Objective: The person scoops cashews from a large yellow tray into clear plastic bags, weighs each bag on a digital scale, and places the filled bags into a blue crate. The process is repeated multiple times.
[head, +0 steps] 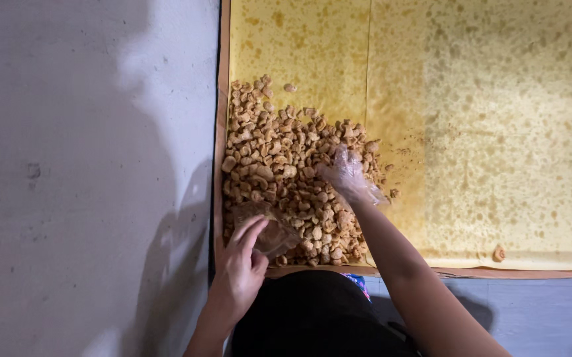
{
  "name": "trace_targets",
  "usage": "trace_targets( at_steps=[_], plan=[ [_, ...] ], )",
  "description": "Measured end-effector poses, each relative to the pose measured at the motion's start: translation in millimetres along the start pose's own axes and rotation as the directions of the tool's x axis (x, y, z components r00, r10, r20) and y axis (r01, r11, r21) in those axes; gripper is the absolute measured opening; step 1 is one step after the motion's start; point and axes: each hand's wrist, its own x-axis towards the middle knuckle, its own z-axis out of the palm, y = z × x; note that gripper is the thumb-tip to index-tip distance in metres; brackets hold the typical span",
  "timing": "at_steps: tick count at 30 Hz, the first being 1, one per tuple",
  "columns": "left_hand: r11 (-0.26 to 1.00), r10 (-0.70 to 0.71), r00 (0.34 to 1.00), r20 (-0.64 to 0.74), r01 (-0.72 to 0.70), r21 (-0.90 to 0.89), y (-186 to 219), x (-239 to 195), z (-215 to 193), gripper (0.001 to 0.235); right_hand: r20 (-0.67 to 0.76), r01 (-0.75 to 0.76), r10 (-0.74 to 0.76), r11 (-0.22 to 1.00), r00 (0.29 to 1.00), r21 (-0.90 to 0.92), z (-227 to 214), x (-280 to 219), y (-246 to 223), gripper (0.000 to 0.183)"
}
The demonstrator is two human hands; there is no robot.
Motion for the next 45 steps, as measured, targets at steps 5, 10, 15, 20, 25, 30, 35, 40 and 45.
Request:
trace_targets(
  at_steps=[5,10,15,20,25,30,35,40,45],
  plan=[
    [0.996,0.059,0.995,-0.078,-0.053,0.077,-19.1,2.9,0.1,0.061,0.150,-0.265,0.281,0.957,0.948,-0.120,13.3,-2.1,-61.4,0.101],
    [0.902,-0.388,0.898,0.209,0.416,-0.115,0.8,11.0,-20.1,0.063,0.183,-0.028,0.088,0.951,0.979,-0.308,31.2,-27.6,-74.5,0.103],
    [0.895,-0.393,0.903,0.176,0.419,-0.153,17.7,13.5,-38.5,0.063,0.184,-0.176,0.198,0.976,0.963,-0.131,30.1,-14.2,-76.6,0.094],
    [0.861,-0.428,0.882,0.197,0.464,-0.206,20.3,15.0,-41.1,0.067,0.198,-0.150,0.179,0.976,0.964,-0.155,47.1,-23.2,-77.2,0.059],
    [0.883,-0.370,0.907,0.203,0.411,-0.226,13.0,12.2,-36.3,0.071,0.153,-0.049,0.047,0.999,0.987,0.011,54.8,-18.0,-53.6,0.047],
    [0.902,-0.224,0.968,0.112,0.250,-0.352,-8.8,20.3,-16.1,0.073,0.470,-0.342,0.103,0.820,0.877,0.459,21.3,-42.0,-43.5,0.041],
    [0.904,-0.107,0.991,0.079,0.130,-0.408,-18.7,42.3,14.7,0.079,0.187,-0.147,-0.127,0.276,0.974,0.950,-41.0,-98.9,-72.5,0.035],
    [0.874,-0.205,0.976,0.073,0.216,-0.436,10.0,69.4,47.7,0.078,-0.136,0.070,-0.372,-0.186,0.918,0.980,-69.9,-139.9,-117.8,0.033],
    [0.804,-0.142,0.990,0.011,0.121,-0.582,37.6,72.2,56.2,0.078,-0.171,0.143,-0.375,-0.100,0.911,0.985,-82.1,-150.7,-129.4,0.042]
  ],
)
